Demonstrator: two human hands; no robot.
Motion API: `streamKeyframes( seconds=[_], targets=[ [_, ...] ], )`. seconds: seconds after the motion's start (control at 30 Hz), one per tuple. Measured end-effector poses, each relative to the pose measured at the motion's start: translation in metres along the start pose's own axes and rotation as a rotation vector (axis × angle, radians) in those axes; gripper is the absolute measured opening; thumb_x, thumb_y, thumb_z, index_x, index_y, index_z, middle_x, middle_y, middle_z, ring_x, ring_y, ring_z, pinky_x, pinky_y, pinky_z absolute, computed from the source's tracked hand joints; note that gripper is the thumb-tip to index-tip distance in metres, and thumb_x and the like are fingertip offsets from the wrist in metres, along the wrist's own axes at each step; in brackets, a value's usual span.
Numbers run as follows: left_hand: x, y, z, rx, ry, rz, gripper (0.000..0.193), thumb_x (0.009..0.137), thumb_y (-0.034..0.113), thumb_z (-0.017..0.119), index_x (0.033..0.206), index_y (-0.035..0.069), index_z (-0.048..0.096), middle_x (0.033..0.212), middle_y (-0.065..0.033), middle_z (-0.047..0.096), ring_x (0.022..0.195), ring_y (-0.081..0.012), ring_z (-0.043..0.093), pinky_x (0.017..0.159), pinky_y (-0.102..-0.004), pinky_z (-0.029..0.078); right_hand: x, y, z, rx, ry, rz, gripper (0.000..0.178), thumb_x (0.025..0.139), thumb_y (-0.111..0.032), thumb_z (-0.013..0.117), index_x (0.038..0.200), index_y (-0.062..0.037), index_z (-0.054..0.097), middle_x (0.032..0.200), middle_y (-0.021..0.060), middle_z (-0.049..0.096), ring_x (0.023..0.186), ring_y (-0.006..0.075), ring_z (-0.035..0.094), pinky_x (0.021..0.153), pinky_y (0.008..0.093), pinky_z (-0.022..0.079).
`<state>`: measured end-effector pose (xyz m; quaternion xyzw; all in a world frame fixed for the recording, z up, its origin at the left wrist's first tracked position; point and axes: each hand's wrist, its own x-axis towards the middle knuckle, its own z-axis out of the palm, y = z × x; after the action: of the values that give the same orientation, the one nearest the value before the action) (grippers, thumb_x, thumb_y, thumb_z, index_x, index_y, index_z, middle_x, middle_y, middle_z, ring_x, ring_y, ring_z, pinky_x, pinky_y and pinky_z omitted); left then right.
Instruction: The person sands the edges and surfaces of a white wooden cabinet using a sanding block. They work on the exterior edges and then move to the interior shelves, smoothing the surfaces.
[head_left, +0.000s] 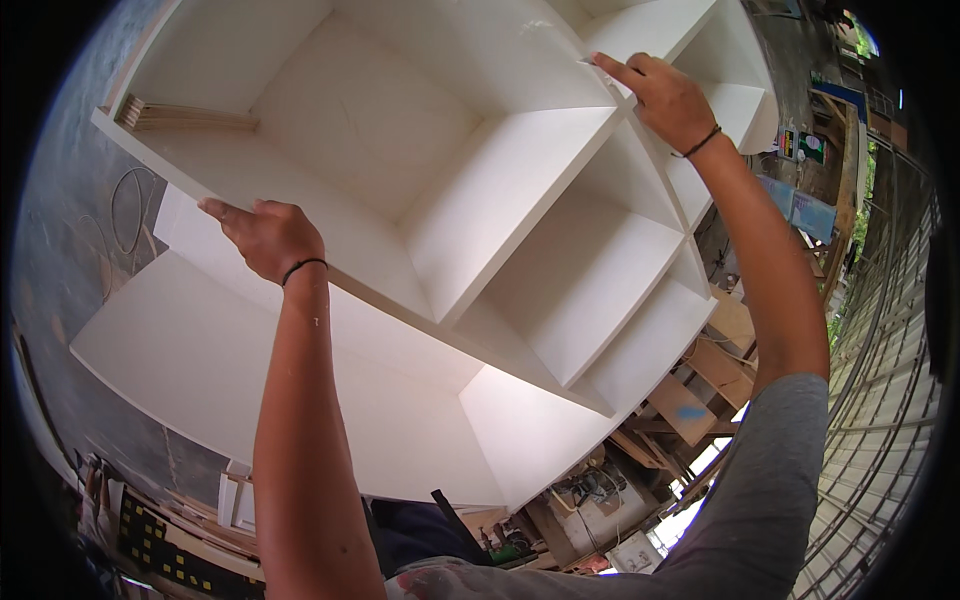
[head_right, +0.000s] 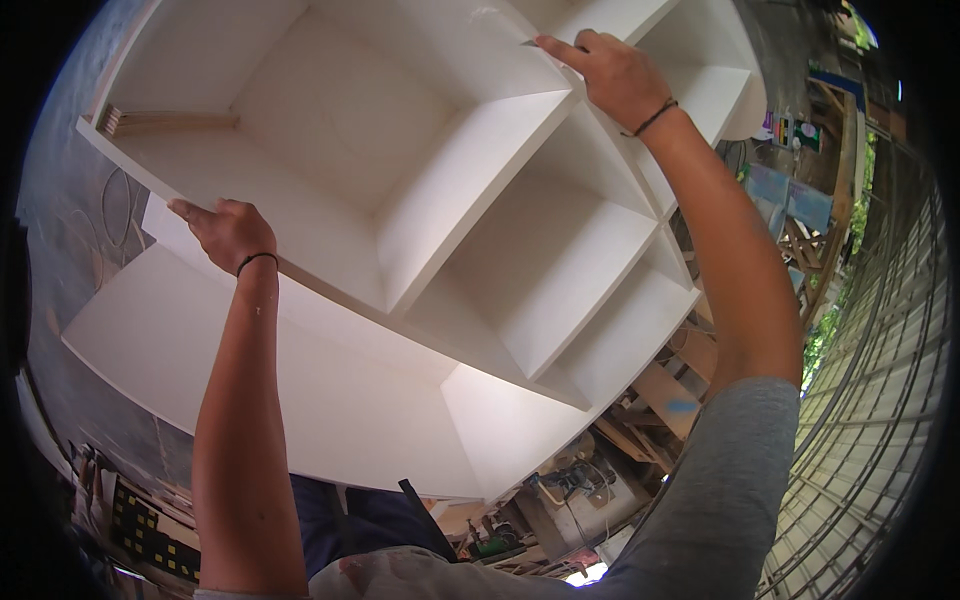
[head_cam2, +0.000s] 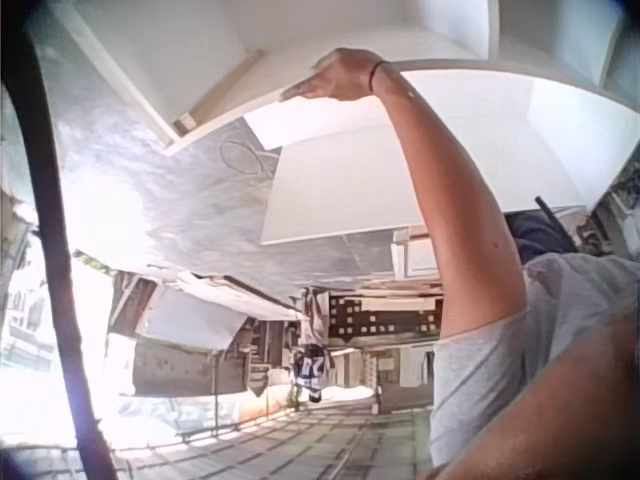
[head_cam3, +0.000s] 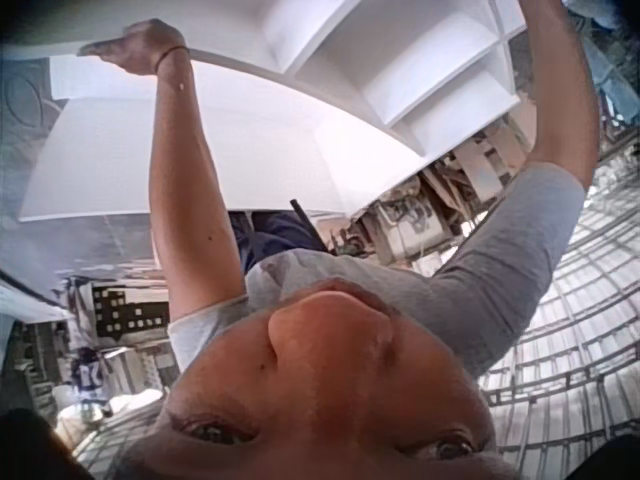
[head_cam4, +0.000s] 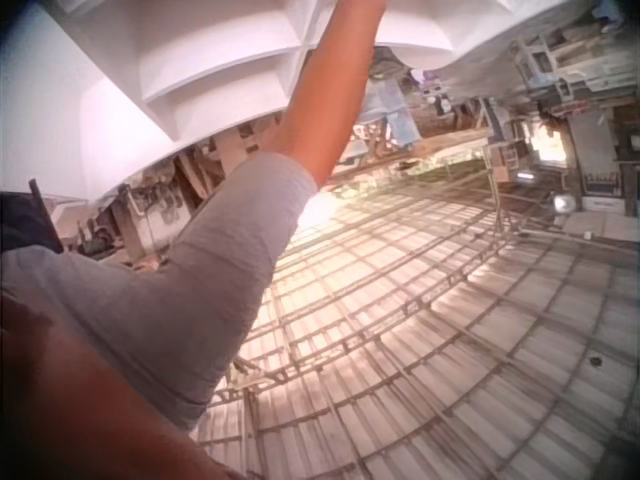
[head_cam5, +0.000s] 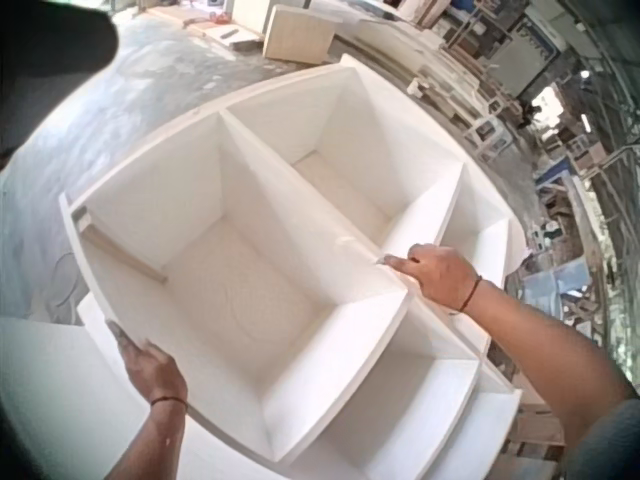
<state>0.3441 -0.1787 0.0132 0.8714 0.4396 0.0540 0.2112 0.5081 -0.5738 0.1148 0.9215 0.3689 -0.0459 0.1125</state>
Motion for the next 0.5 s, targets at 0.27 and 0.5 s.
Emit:
streamKeyframes(
  seconds=[0.27,0.5],
  targets=[
    [0.0,0.006,-0.001,-0.03,-0.012,-0.025,0.067,0.095,0.016,0.041,0.152,-0.001,0.01,0.146,-0.0254,0.037,0.123,-0.0369,0.051,0.101,-0.04,0.046,0.063,0.033,0.012,-0.254,-0.039,-0.335,0.066,0.082,0.005,0.054,0.137,-0.0319,0.052,0.091,0.0047,0.058,0.077,0.0232,0.059,0.066,0.035,0.054],
    [0.001,0.001,0.002,-0.001,0.013,0.0,0.067,0.095,0.016,0.042,0.152,-0.001,0.01,0.146,-0.0248,0.038,0.124,-0.0367,0.051,0.101,-0.0399,0.046,-0.025,0.029,0.023,-0.068,-0.304,-0.178,0.059,0.087,-0.003,0.051,0.137,-0.0357,0.051,0.085,0.0051,0.055,0.079,0.0239,0.061,0.068,0.0352,0.053]
  ],
)
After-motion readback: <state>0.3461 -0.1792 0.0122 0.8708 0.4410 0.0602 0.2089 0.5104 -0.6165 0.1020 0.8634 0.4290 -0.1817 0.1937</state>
